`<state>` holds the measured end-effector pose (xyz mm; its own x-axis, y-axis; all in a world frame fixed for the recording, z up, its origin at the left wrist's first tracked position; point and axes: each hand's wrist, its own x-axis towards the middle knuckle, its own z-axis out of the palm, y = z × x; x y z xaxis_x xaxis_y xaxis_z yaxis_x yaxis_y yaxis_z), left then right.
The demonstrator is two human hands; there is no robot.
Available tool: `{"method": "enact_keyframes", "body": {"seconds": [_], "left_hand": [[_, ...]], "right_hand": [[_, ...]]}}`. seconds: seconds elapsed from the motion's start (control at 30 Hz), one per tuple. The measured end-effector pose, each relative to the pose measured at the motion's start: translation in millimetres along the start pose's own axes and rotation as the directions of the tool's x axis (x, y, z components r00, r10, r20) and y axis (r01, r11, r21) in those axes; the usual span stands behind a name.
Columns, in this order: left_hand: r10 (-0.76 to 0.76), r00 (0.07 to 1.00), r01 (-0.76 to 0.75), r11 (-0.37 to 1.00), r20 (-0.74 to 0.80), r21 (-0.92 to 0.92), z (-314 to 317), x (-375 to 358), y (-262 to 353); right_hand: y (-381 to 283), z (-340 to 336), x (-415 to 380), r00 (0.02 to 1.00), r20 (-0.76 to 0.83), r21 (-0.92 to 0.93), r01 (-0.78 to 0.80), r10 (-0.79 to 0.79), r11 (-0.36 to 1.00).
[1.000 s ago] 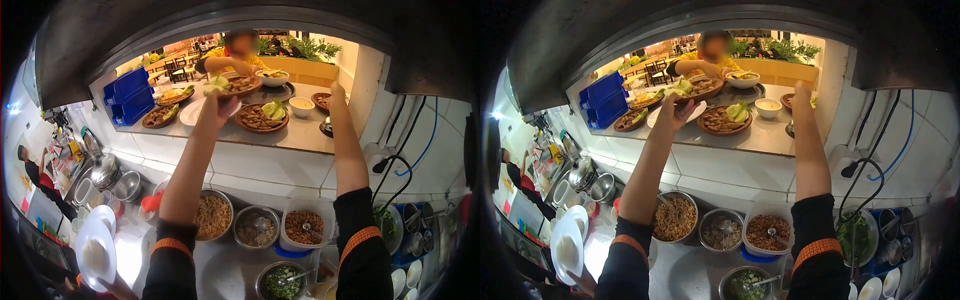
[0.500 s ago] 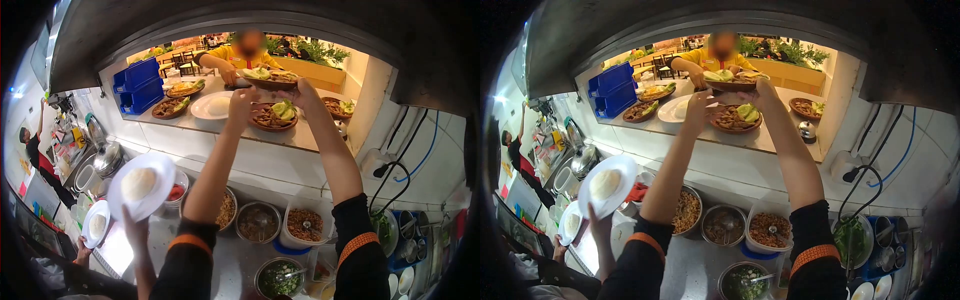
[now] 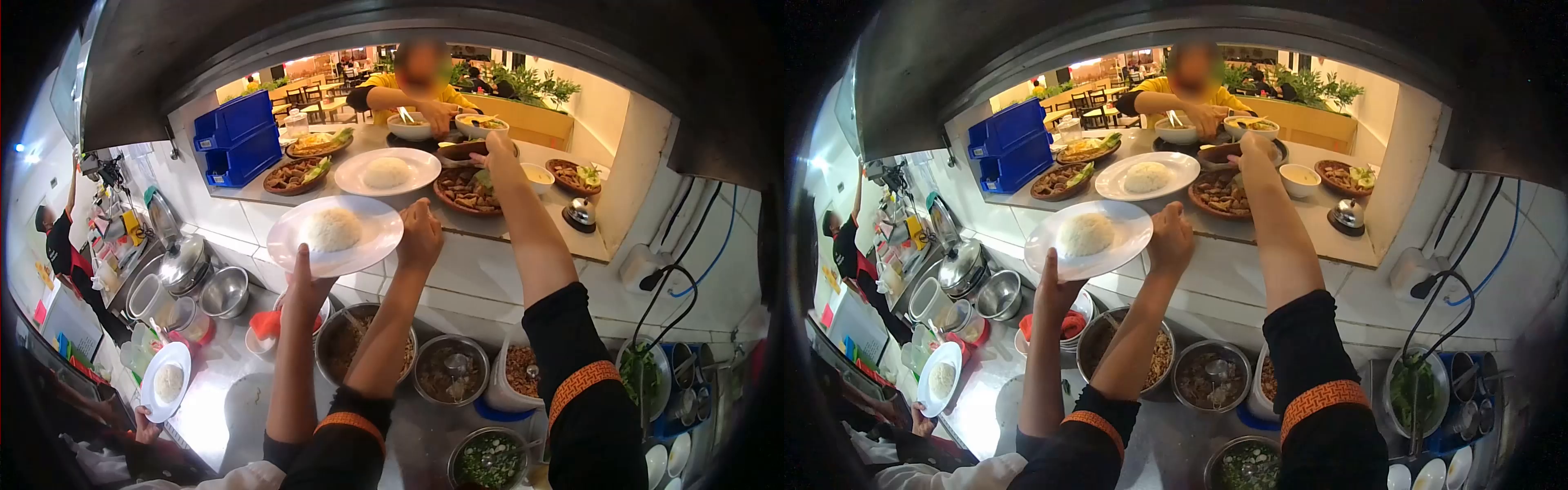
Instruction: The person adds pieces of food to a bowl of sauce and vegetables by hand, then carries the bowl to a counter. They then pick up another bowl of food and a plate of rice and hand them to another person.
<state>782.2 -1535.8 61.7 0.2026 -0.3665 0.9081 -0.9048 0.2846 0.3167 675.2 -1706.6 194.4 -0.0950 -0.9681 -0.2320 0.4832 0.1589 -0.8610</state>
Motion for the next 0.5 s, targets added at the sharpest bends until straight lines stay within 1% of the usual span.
{"method": "enact_keyframes", "body": {"seconds": [0.1, 0.13, 0.23, 0.27, 0.37, 0.5], "left_hand": [[-0.038, 0.999, 0.039, 0.999, 0.027, -0.026, 0, -1, 1], [-0.048, 0.998, 0.049, 0.998, 0.036, -0.032, 1, -1, 1], [-0.049, 0.998, 0.049, 0.999, 0.041, -0.001, -1, -1, 0], [-0.03, 0.999, 0.029, 0.999, 0.039, 0.024, -1, 0, 1], [-0.047, 0.997, 0.044, 0.998, 0.056, 0.053, 0, -2, 5], [0.003, 0.999, -0.005, 0.998, 0.032, 0.063, -3, 2, 8]], "right_hand": [[-9, -6, -9, 0.993, -0.069, 0.11, -0.087, 0.095, 0.99], [-4, -9, 14, 0.996, -0.036, 0.04, -0.082, 0.084, 0.996], [1, -15, 29, 0.993, 0.068, -0.08, 0.105, -0.1, 0.991], [-2, -15, 35, 0.989, 0.094, -0.201, 0.127, -0.11, 0.971], [-6, -19, 67, 0.994, 0.015, -0.227, 0.109, -0.109, 0.968], [-3, -16, 60, 0.997, 0.061, -0.216, 0.066, -0.054, 0.974]]}}
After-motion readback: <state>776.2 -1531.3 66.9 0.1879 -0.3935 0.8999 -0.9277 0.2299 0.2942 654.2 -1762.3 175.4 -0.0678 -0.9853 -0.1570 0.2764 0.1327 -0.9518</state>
